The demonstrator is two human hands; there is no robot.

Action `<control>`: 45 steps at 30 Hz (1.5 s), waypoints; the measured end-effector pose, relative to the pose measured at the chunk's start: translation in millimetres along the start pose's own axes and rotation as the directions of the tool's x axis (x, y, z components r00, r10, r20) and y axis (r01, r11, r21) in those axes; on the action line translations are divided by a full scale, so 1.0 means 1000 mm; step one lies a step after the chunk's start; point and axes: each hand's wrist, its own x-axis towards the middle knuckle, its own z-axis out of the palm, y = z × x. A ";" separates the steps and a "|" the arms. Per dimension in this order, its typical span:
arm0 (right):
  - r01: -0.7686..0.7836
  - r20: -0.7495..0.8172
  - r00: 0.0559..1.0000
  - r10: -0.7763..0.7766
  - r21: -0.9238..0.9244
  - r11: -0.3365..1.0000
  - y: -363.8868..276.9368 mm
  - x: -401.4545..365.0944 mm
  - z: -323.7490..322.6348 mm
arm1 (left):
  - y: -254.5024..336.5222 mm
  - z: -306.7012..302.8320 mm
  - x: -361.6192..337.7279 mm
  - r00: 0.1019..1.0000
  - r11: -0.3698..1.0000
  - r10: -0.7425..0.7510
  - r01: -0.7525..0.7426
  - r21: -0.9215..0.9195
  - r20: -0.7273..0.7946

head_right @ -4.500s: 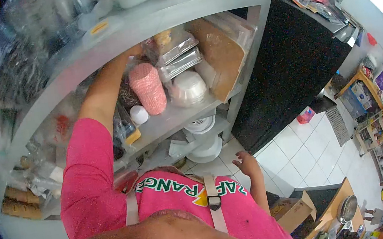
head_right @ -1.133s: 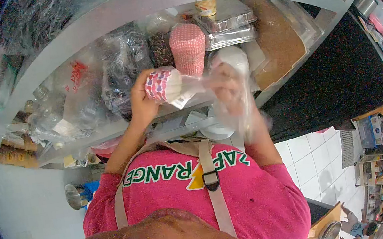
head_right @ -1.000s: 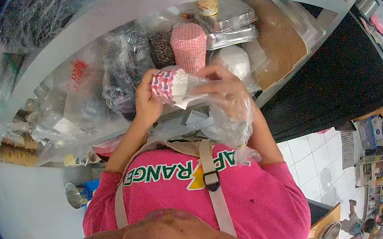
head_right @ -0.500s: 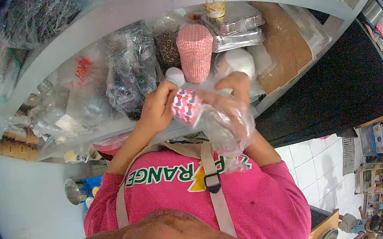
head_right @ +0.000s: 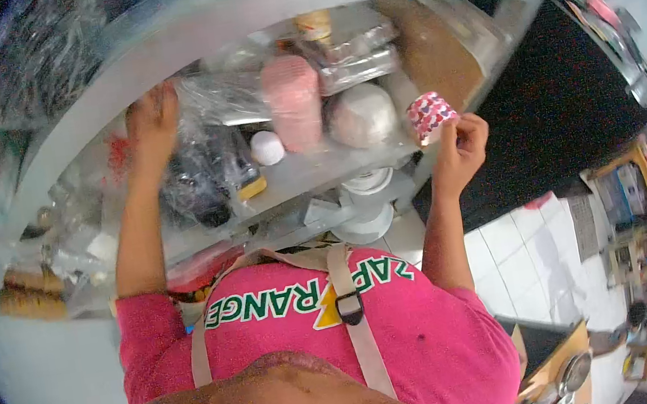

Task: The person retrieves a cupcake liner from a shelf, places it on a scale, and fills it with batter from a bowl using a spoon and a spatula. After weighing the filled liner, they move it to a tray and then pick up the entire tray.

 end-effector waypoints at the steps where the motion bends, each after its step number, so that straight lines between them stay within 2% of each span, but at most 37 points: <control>1: -0.101 0.029 0.995 0.100 0.060 0.993 -0.002 -0.004 -0.010 | -0.012 0.011 0.017 0.972 0.948 0.223 -0.199 0.246 -0.072; 2: -0.097 0.055 0.994 0.091 0.126 0.987 -0.005 -0.011 -0.016 | -0.022 0.021 0.032 0.887 0.802 0.451 -0.356 0.479 -0.095; 3: -0.098 0.079 0.992 0.095 0.023 0.995 -0.016 -0.019 -0.022 | -0.029 0.029 0.045 0.874 0.806 0.478 -0.397 0.440 -0.088; 4: -0.125 0.100 0.987 0.125 -0.008 0.992 -0.020 -0.029 -0.031 | -0.035 0.039 0.059 0.882 0.748 0.467 -0.433 0.503 0.064; 5: -0.067 0.116 0.991 0.068 -0.010 0.998 -0.025 -0.039 -0.038 | -0.038 0.050 0.072 0.869 0.677 0.449 -0.483 0.555 0.208; 7: -0.129 0.110 0.985 0.131 -0.022 0.991 -0.034 -0.064 -0.057 | -0.032 0.072 0.086 0.968 0.945 0.225 -0.244 0.220 0.108; 9: -0.213 0.109 0.974 0.199 0.126 0.969 -0.053 -0.089 -0.071 | -0.046 0.089 0.112 0.894 0.825 0.391 -0.445 0.348 0.217; 11: -0.321 0.076 0.947 0.313 0.121 0.939 -0.079 -0.118 -0.087 | -0.084 0.118 0.139 0.780 0.706 0.323 -0.575 0.412 0.536; 13: -0.358 0.044 0.934 0.355 0.120 0.926 -0.104 -0.151 -0.104 | -0.088 0.126 0.143 0.727 0.644 0.496 -0.675 0.360 0.476; 15: -0.300 -0.106 0.947 0.302 0.040 0.953 -0.139 -0.181 -0.114 | -0.038 0.097 0.118 0.691 0.723 0.519 -0.669 0.174 0.503; 17: -0.309 -0.203 0.936 0.288 -0.080 0.948 -0.169 -0.218 -0.130 | -0.024 0.080 0.098 0.568 0.594 0.610 -0.789 0.156 0.553; 19: -0.402 -0.240 0.905 0.352 -0.210 0.891 -0.193 -0.259 -0.145 | 0.040 0.014 0.034 0.418 0.600 0.575 -0.800 -0.015 0.703; 20: -0.444 -0.225 0.894 0.388 -0.323 0.836 -0.208 -0.280 -0.154 | 0.074 -0.023 0.004 0.316 0.590 0.566 -0.801 -0.106 0.761; 21: -0.450 -0.248 0.889 0.384 -0.333 0.828 -0.220 -0.297 -0.155 | 0.094 -0.051 -0.022 0.210 0.584 0.550 -0.789 -0.192 0.808; 22: -0.461 -0.243 0.886 0.394 -0.382 0.801 -0.232 -0.313 -0.157 | 0.090 -0.060 -0.043 0.087 0.477 0.697 -0.797 -0.370 0.712; 23: -0.470 -0.233 0.882 0.408 -0.428 0.772 -0.245 -0.328 -0.158 | 0.088 -0.068 -0.063 -0.028 0.347 0.812 -0.779 -0.522 0.582; 25: -0.489 -0.225 0.871 0.436 -0.482 0.727 -0.278 -0.342 -0.155 | 0.117 -0.092 -0.106 -0.204 0.264 0.845 -0.647 -0.716 0.495; 27: -0.450 -0.207 0.890 0.406 -0.538 0.713 -0.298 -0.356 -0.152 | 0.141 -0.095 -0.147 -0.307 0.225 0.868 -0.458 -0.860 0.391; 28: -0.375 -0.141 0.921 0.362 -0.568 0.733 -0.303 -0.364 -0.155 | 0.149 -0.091 -0.173 -0.284 0.194 0.899 -0.427 -0.883 0.335; 29: -0.379 -0.161 0.922 0.353 -0.566 0.732 -0.313 -0.370 -0.155 | 0.155 -0.087 -0.201 -0.262 0.160 0.924 -0.395 -0.905 0.278; 31: -0.355 -0.096 0.928 0.361 -0.527 0.773 -0.337 -0.379 -0.160 | 0.168 -0.079 -0.258 -0.197 0.150 0.955 -0.328 -0.933 0.223; 32: -0.347 -0.110 0.934 0.341 -0.508 0.788 -0.344 -0.390 -0.167 | 0.176 -0.073 -0.286 -0.205 0.188 0.951 -0.207 -0.960 0.230; 33: -0.350 -0.138 0.935 0.328 -0.515 0.783 -0.353 -0.402 -0.179 | 0.183 -0.069 -0.315 -0.213 0.226 0.947 -0.082 -0.971 0.239; 35: -0.462 -0.262 0.887 0.381 -0.460 0.758 -0.376 -0.424 -0.209 | 0.202 -0.071 -0.371 -0.199 0.325 0.933 0.097 -0.941 0.301; 36: -0.479 -0.323 0.874 0.362 -0.455 0.751 -0.390 -0.434 -0.227 | 0.214 -0.071 -0.397 -0.209 0.312 0.935 0.104 -0.944 0.286; 37: -0.483 -0.338 0.871 0.356 -0.462 0.743 -0.403 -0.447 -0.246 | 0.228 -0.070 -0.423 -0.211 0.281 0.947 0.190 -0.941 0.241; 38: -0.526 -0.418 0.838 0.351 -0.447 0.724 -0.417 -0.461 -0.267 | 0.243 -0.072 -0.448 -0.208 0.247 0.959 0.278 -0.928 0.193; 39: -0.563 -0.494 0.801 0.338 -0.432 0.704 -0.431 -0.474 -0.291 | 0.259 -0.076 -0.473 -0.212 0.228 0.962 0.290 -0.930 0.170; 41: -0.571 -0.557 0.784 0.274 -0.474 0.670 -0.463 -0.499 -0.344 | 0.303 -0.085 -0.524 -0.291 0.179 0.953 0.336 -0.925 0.079; 43: -0.552 -0.632 0.764 0.130 -0.535 0.640 -0.488 -0.539 -0.386 | 0.345 -0.101 -0.578 -0.358 0.205 0.931 0.358 -0.911 0.069; 44: -0.480 -0.624 0.780 0.051 -0.543 0.689 -0.501 -0.554 -0.406 | 0.365 -0.110 -0.604 -0.397 0.168 0.918 0.440 -0.882 -0.024; 45: -0.500 -0.644 0.763 0.054 -0.536 0.680 -0.519 -0.567 -0.415 | 0.380 -0.121 -0.626 -0.422 0.140 0.900 0.524 -0.840 -0.113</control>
